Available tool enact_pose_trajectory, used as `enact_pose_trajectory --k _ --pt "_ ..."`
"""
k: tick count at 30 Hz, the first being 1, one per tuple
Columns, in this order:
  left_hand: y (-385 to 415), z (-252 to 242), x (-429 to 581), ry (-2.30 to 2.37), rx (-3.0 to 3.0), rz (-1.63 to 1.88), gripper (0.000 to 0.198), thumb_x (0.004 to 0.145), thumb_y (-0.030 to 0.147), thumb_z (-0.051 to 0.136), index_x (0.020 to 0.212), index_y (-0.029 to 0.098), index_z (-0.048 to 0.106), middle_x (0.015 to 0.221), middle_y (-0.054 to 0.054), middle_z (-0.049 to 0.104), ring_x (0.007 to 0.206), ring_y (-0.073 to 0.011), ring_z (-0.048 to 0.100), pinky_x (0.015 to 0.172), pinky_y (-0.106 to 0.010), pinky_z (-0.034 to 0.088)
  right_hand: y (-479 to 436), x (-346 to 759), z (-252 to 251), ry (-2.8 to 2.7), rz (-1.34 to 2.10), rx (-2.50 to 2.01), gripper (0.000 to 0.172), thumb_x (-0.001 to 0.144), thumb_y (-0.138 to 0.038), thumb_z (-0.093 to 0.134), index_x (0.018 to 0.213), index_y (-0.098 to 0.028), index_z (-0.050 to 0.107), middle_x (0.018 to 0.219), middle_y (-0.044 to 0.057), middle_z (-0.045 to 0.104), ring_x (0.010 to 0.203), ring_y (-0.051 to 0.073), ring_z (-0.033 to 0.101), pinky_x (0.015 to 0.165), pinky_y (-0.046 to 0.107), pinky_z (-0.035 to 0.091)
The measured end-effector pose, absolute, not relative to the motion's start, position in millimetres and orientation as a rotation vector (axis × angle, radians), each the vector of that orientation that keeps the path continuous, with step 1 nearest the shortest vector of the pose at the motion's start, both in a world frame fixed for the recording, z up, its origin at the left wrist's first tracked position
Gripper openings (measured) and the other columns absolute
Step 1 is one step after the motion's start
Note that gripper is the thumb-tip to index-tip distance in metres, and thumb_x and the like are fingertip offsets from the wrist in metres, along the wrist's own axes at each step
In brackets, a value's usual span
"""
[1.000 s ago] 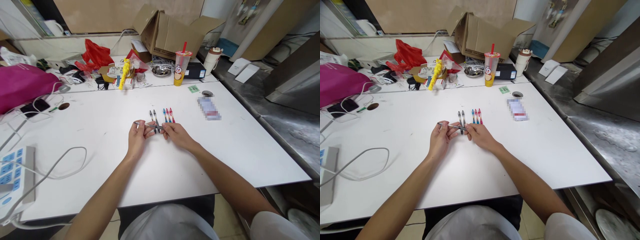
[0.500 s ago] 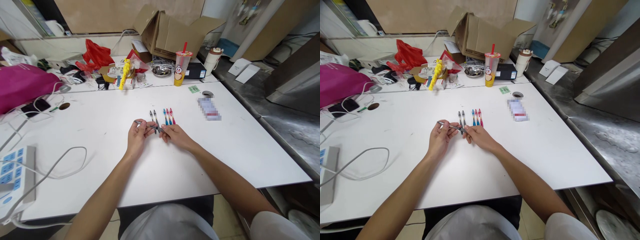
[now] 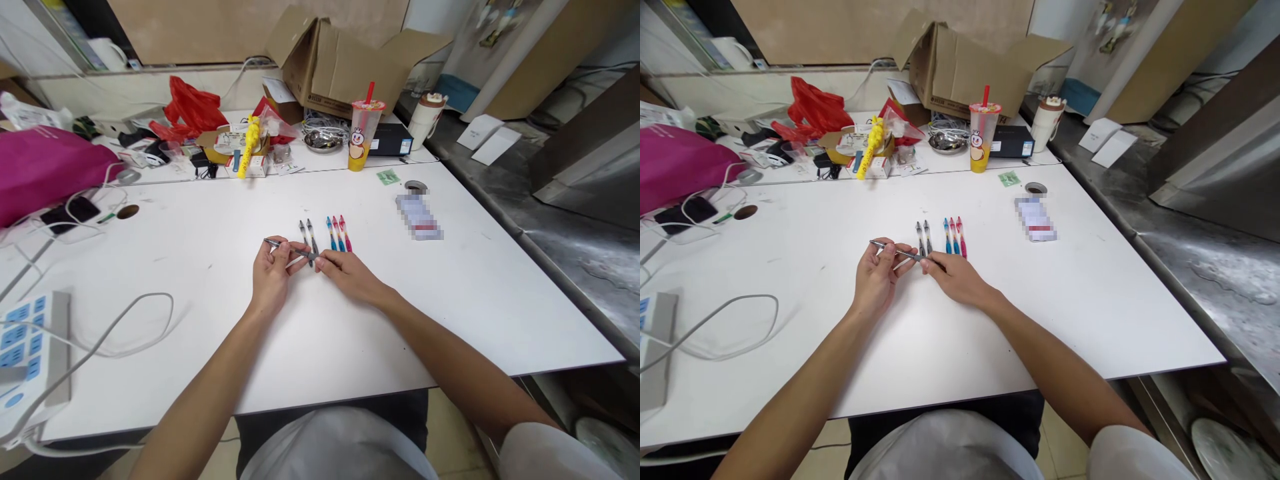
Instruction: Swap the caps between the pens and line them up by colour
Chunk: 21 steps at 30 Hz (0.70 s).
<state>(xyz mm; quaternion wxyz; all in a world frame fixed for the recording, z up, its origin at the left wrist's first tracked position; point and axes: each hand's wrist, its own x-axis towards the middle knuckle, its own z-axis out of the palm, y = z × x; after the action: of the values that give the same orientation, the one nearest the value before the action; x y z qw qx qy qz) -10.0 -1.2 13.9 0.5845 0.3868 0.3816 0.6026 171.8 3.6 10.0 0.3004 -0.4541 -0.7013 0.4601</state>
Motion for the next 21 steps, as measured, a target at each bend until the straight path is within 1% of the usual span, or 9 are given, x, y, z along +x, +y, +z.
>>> enact_pose_trajectory --k 2,6,9,11,12,14,16,18,21 --pt "-1.0 14.2 -11.3 0.909 0.914 1.397 0.036 0.086 0.049 0.077 0.094 0.023 0.053 0.092 -0.002 0.074 0.091 -0.0182 0.074 0.083 -0.034 0.062 2.1 171.7 10.0 -1.933 1.128 -1.238 0.044 0.103 -0.055 0.041 0.079 -0.022 0.057 0.065 -0.003 0.048 0.061 0.013 0.042 0.062 0.029 0.032" --pt "-0.1 12.1 -13.8 0.923 0.973 1.375 0.038 0.086 0.05 0.076 0.096 0.023 0.052 0.092 -0.002 0.073 0.09 -0.0182 0.074 0.079 -0.032 0.063 0.1 170.5 9.3 -1.887 1.358 -1.146 0.055 0.104 -0.061 0.032 0.072 -0.021 0.05 0.063 -0.003 0.046 0.057 0.012 0.039 0.06 0.029 0.031" --pt "0.6 8.2 -13.4 0.989 0.989 1.399 0.045 0.087 0.049 0.075 0.117 0.025 0.052 0.092 -0.003 0.074 0.088 -0.0183 0.073 0.075 -0.032 0.063 -0.8 169.9 10.2 -1.865 1.479 -1.114 0.058 0.104 -0.063 0.029 0.076 -0.02 0.057 0.061 -0.003 0.045 0.057 0.013 0.041 0.061 0.029 0.033" --pt "0.9 5.7 -13.2 1.039 0.994 1.435 0.057 0.087 0.047 0.075 0.132 0.029 0.045 0.095 -0.003 0.074 0.087 -0.0185 0.073 0.072 -0.033 0.064 -0.4 171.2 10.9 -1.873 1.405 -1.142 0.058 0.104 -0.063 0.029 0.083 -0.02 0.062 0.064 -0.002 0.047 0.06 0.014 0.044 0.062 0.03 0.034" --pt "1.0 4.8 -13.5 1.057 1.001 1.446 0.06 0.087 0.047 0.076 0.134 0.03 0.044 0.096 -0.003 0.074 0.087 -0.0187 0.073 0.071 -0.033 0.064 0.4 172.5 11.0 -1.873 1.334 -1.16 0.056 0.104 -0.062 0.029 0.086 -0.021 0.062 0.066 -0.002 0.048 0.061 0.015 0.044 0.063 0.03 0.034" --pt "1.4 4.2 -15.0 1.08 1.025 1.445 0.056 0.086 0.047 0.076 0.131 0.03 0.048 0.095 -0.003 0.074 0.085 -0.0188 0.072 0.069 -0.032 0.063 3.0 176.2 10.6 -1.85 1.198 -1.194 0.053 0.104 -0.062 0.03 0.089 -0.022 0.062 0.069 -0.002 0.048 0.062 0.015 0.044 0.062 0.03 0.034" --pt "2.2 4.5 -17.3 1.094 1.054 1.425 0.051 0.087 0.047 0.076 0.128 0.028 0.053 0.093 -0.003 0.074 0.082 -0.0181 0.072 0.067 -0.03 0.061 5.8 180.0 10.2 -1.812 1.121 -1.234 0.054 0.104 -0.062 0.029 0.087 -0.022 0.061 0.066 -0.002 0.046 0.059 0.014 0.042 0.061 0.03 0.033" --pt "3.4 4.9 -19.6 1.109 1.064 1.425 0.052 0.088 0.047 0.075 0.133 0.029 0.055 0.095 -0.004 0.074 0.078 -0.0162 0.07 0.066 -0.028 0.06 7.0 181.9 10.8 -1.813 1.079 -1.284 0.054 0.104 -0.062 0.03 0.082 -0.022 0.06 0.063 -0.003 0.044 0.057 0.014 0.04 0.06 0.03 0.031" --pt "4.8 4.6 -21.4 1.13 1.055 1.437 0.055 0.089 0.047 0.074 0.138 0.031 0.056 0.097 -0.004 0.075 0.075 -0.0149 0.07 0.066 -0.027 0.058 3.7 179.0 14.3 -1.939 0.99 -1.342 0.048 0.101 -0.06 0.042 0.077 -0.022 0.058 0.06 -0.004 0.045 0.057 0.013 0.041 0.059 0.029 0.03"
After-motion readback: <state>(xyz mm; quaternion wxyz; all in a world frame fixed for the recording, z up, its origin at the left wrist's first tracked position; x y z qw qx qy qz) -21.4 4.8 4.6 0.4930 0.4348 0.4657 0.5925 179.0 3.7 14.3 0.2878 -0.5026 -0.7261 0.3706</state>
